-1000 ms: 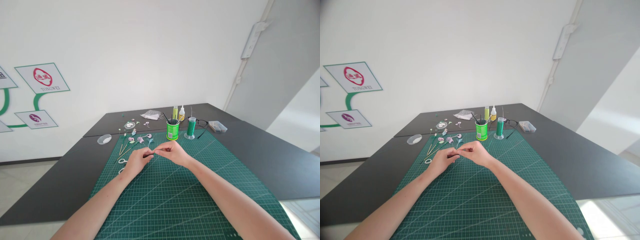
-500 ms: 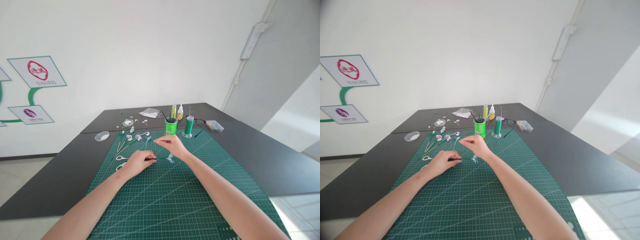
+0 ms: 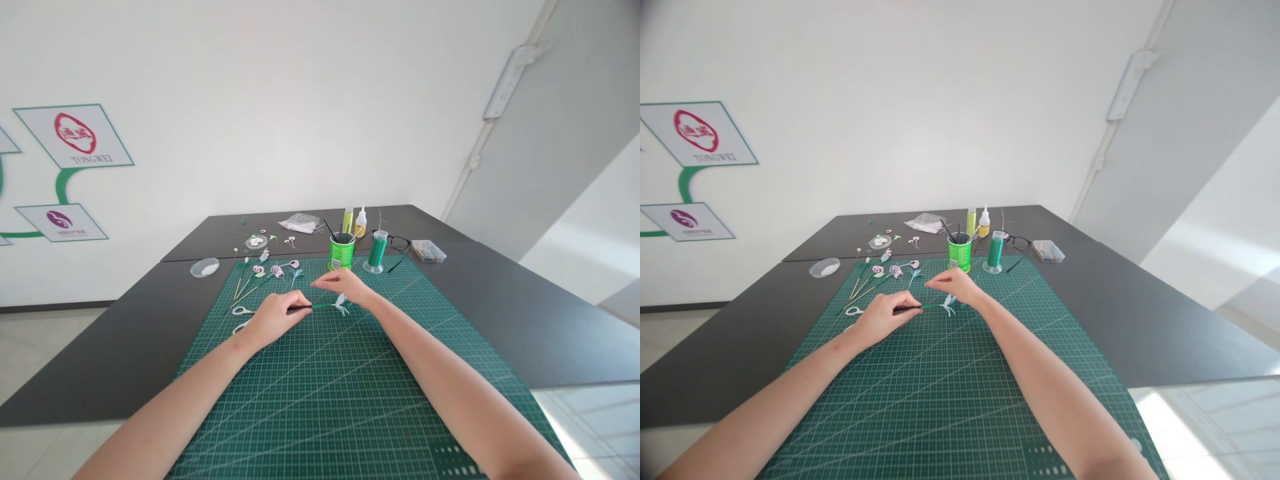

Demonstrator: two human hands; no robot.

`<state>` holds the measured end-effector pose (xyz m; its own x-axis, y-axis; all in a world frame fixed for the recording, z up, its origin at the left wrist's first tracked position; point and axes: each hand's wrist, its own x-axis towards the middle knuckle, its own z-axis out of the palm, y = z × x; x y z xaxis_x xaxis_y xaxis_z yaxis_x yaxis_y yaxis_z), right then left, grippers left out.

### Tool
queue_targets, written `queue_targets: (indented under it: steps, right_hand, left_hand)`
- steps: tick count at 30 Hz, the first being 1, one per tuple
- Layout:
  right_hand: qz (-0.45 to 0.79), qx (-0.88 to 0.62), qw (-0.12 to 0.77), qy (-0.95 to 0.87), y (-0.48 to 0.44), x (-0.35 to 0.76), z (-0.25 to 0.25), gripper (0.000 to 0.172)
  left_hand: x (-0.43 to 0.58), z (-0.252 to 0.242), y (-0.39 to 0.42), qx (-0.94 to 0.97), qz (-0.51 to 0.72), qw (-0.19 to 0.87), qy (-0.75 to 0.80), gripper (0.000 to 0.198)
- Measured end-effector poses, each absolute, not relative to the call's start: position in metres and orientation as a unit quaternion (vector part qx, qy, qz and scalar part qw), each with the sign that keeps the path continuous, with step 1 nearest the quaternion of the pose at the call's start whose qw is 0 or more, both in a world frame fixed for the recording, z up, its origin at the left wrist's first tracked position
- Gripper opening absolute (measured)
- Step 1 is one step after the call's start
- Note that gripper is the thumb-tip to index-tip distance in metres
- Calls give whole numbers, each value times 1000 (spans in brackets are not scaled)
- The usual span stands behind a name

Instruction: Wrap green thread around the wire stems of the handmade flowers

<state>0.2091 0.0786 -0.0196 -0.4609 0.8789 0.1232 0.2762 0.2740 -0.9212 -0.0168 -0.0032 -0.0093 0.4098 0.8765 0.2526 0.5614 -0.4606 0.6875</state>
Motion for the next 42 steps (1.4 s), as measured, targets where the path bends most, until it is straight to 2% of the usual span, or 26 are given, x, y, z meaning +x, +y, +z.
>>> queue_targets:
  steps: [7,17,37,42]
  right_hand:
    - [441,-386,303,-752,82,208,-28,50]
    - [442,-386,282,-759,82,203,-33,43]
    - [436,-351,279,-780,84,204,-34,50]
    - [422,-340,276,-794,83,205,-33,47]
  left_hand:
    - [-17,-7,-2,776,354,260,453,7]
    - [-17,-10,-1,786,344,238,455,7]
    - [-17,-8,-1,780,346,244,460,9]
    - [-17,-10,0,758,376,265,461,8]
